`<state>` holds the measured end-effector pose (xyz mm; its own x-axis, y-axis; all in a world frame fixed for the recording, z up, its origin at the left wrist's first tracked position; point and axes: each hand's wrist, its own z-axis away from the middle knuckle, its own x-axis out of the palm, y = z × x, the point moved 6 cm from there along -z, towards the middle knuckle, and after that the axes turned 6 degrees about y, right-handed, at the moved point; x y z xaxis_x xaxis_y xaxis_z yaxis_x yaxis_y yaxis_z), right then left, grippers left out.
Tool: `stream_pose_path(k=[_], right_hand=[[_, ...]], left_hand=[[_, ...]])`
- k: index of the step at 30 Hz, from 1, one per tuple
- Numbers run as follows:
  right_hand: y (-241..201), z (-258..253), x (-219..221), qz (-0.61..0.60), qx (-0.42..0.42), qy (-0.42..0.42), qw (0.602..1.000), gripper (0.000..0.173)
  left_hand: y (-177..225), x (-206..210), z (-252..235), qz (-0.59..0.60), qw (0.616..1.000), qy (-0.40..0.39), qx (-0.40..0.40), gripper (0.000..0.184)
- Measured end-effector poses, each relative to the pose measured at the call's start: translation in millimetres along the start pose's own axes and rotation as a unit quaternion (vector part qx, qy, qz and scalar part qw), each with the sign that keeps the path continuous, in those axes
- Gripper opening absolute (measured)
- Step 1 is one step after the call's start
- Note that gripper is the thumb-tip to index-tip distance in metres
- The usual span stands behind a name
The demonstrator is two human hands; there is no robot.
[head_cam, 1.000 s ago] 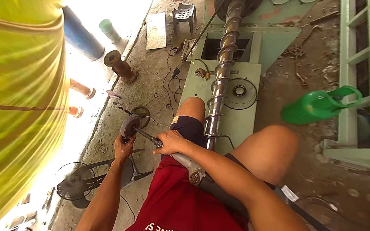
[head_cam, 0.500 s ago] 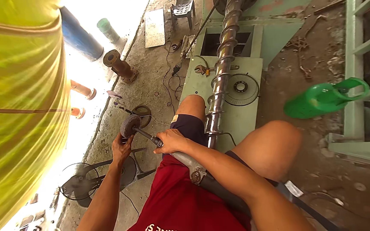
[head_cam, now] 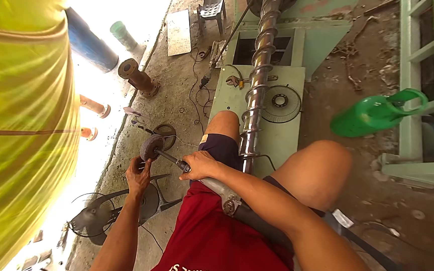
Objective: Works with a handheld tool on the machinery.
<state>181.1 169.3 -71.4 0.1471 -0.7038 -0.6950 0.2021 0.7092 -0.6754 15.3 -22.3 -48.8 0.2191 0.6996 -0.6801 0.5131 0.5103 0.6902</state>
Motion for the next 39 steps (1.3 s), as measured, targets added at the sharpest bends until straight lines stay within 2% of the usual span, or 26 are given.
stream_pose_path(k=[13, 19, 29, 32, 36, 38, 39], right_hand=[[0, 0, -1, 0.002, 0.005, -0.005, 1.0, 0.065], [-1, 0, -1, 0.001, 0.003, -0.005, 1.0, 0.065], [-1, 0, -2, 0.0, 0.002, -0.006, 1.0, 0.064], [-1, -1, -2, 0.001, 0.002, -0.005, 1.0, 0.065], [-1, -1, -2, 0.005, -0.001, -0.002, 1.0, 0.065], [-2, -2, -1, 0.007, -0.003, -0.004, 1.0, 0.065], [-3, -2, 0, 0.009, -0.004, -0.006, 1.0, 0.065]], left_hand=[[0, 0, -2, -0.01, 1.0, -0.004, -0.016, 0.033], [14, -7, -3, -0.073, 0.997, 0.015, 0.012, 0.041], [19, -6, -4, -0.088, 0.995, 0.028, 0.046, 0.034], [18, -7, -8, -0.082, 0.996, 0.009, 0.026, 0.04], [31, -5, -23, -0.054, 0.997, -0.029, -0.038, 0.061], [39, 0, -35, -0.076, 0.993, -0.067, -0.058, 0.061], [41, 4, -41, -0.097, 0.989, -0.09, -0.062, 0.055]])
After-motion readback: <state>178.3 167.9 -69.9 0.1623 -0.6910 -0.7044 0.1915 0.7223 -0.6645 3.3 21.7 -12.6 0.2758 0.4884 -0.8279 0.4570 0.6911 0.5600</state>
